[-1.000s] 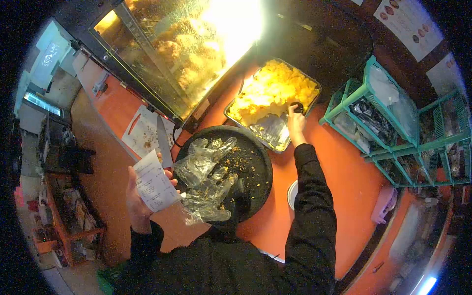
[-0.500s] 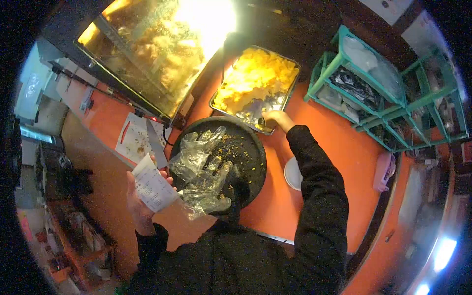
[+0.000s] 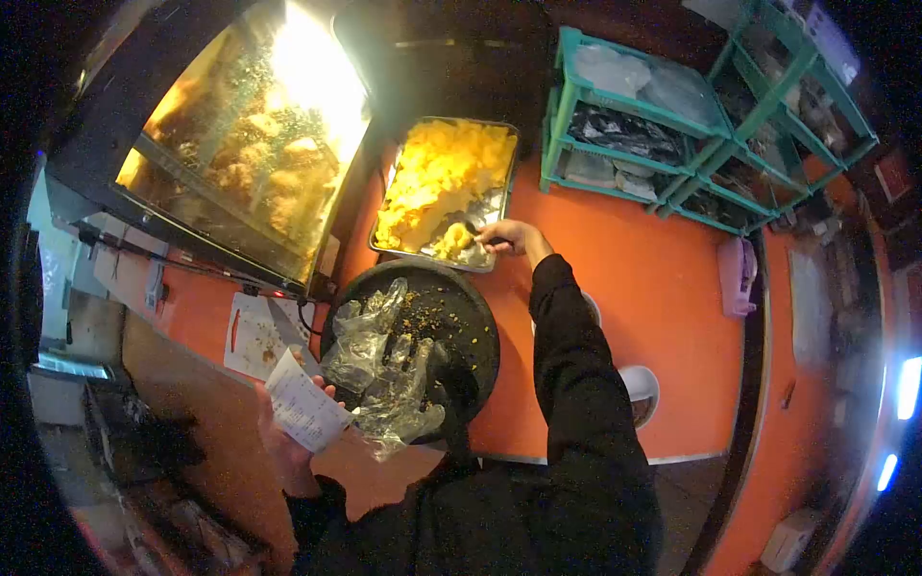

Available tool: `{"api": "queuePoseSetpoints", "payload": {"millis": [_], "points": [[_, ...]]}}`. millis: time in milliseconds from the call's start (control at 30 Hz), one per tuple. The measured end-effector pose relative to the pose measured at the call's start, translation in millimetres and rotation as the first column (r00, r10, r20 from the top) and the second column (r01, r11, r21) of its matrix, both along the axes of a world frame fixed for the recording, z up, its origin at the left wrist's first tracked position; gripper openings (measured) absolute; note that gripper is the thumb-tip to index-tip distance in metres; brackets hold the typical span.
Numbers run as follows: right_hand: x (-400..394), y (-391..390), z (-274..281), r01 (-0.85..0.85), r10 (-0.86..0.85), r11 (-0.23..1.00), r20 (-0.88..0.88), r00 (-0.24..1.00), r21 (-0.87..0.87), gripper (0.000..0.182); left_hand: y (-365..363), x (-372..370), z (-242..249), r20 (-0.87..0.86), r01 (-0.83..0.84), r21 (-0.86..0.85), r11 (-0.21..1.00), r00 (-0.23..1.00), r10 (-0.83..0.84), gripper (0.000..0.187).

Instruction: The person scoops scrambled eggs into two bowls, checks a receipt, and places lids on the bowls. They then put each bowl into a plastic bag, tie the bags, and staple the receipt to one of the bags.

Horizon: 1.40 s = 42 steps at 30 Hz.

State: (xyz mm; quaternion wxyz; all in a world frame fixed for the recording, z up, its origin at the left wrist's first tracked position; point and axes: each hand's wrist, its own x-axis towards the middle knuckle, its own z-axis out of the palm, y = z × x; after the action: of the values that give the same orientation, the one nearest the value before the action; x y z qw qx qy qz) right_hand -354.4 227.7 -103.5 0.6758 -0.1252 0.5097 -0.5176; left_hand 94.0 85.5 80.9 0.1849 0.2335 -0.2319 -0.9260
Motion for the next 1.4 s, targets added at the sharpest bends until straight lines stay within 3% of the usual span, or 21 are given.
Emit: {"api": "queuePoseSetpoints", "payload": {"millis": [33,167,300,400,433,467,500,533,567,667,767,867,967,1067,1167,1200,1300,1400], "points": [[0.6,5.4,5.2,0.104,-0.104,0.995,0.016,0.994,0.011,0.027,-2.1,-0.8,-4.8,-0.02,0.021,-0.02,1.0,1.0,-0.021,0.067],[-4.5,63.8,50.4,0.115,-0.116,0.985,-0.005,0.993,-0.132,0.033,3.5,-6.7,2.9,0.008,0.038,0.03,0.999,0.999,-0.039,0.066],[22.4,149.0,98.1,0.04,-0.047,0.999,-0.212,0.976,-0.037,0.021,2.2,-12.8,3.2,0.031,0.087,-0.009,0.996,0.996,-0.086,0.066],[67.1,185.3,97.6,0.114,-0.059,0.979,-0.3,0.952,0.167,0.028,3.5,-24.4,-2.6,-0.005,0.157,0.005,0.988,0.988,-0.157,0.065],[86.6,190.5,93.2,0.13,0.034,0.956,-0.537,0.843,0.264,0.029,6.5,-29.6,-0.2,-0.001,0.179,-0.003,0.984,0.984,-0.179,0.064],[106.4,196.2,84.2,0.159,0.068,0.956,-0.713,0.698,0.247,0.037,11.9,-35.6,3.5,0.006,0.202,-0.009,0.979,0.979,-0.201,0.062],[128.1,198.5,75.1,0.177,0.202,0.938,-0.886,0.418,0.297,0.039,15.2,-41.2,5.7,0.013,0.224,-0.016,0.975,0.975,-0.224,0.061],[150.9,198.2,66.9,0.21,0.329,0.917,-0.94,0.09,0.34,0.042,15.6,-45.2,4.7,-0.002,0.24,-0.009,0.971,0.971,-0.24,0.062],[167.8,198.1,61.2,0.256,0.43,0.893,-0.87,-0.242,0.37,0.045,16.0,-48.7,1.2,-0.016,0.256,-0.003,0.967,0.967,-0.256,0.063],[193.8,200.3,55.5,0.258,0.441,0.888,-0.864,-0.244,0.381,0.051,21.3,-57.1,1.7,0.032,0.274,0.009,0.962,0.961,-0.274,0.065],[190.6,206.6,56.1,0.398,0.336,0.871,-0.94,-0.059,0.287,0.049,28.1,-65.8,9.9,0.026,0.308,-0.006,0.951,0.951,-0.308,0.064],[185.4,211.6,62.0,0.451,0.226,0.867,-0.974,0.026,0.213,0.049,29.3,-64.3,8.8,0.041,0.323,0.001,0.947,0.946,-0.322,0.063],[183.4,213.0,67.1,0.469,0.037,0.883,-0.998,-0.044,0.012,0.048,25.7,-65.6,4.4,0.0,0.337,0.003,0.942,0.942,-0.337,0.063],[186.2,205.2,73.2,0.34,0.35,0.858,-0.922,0.163,0.385,0.046,23.9,-62.2,2.6,-0.026,0.326,0.027,0.945,0.945,-0.325,0.063],[169.7,193.2,60.9,0.384,0.062,0.921,-0.998,0.021,0.066,0.044,13.2,-58.7,1.3,0.005,0.298,-0.002,0.955,0.955,-0.298,0.064],[159.8,179.9,72.9,0.347,-0.103,0.934,-0.994,0.035,-0.084,0.044,10.0,-54.1,0.2,0.029,0.282,-0.015,0.959,0.959,-0.282,0.064],[125.0,113.8,103.0,0.307,0.04,0.945,-0.974,0.225,0.11,0.045,8.7,-50.2,0.8,0.022,0.234,0.043,0.971,0.972,-0.235,0.064],[89.6,25.4,59.2,0.202,0.183,0.965,-0.981,-0.07,0.166,0.045,4.4,-43.6,-3.0,-0.004,0.213,0.03,0.977,0.977,-0.213,0.065]]}}
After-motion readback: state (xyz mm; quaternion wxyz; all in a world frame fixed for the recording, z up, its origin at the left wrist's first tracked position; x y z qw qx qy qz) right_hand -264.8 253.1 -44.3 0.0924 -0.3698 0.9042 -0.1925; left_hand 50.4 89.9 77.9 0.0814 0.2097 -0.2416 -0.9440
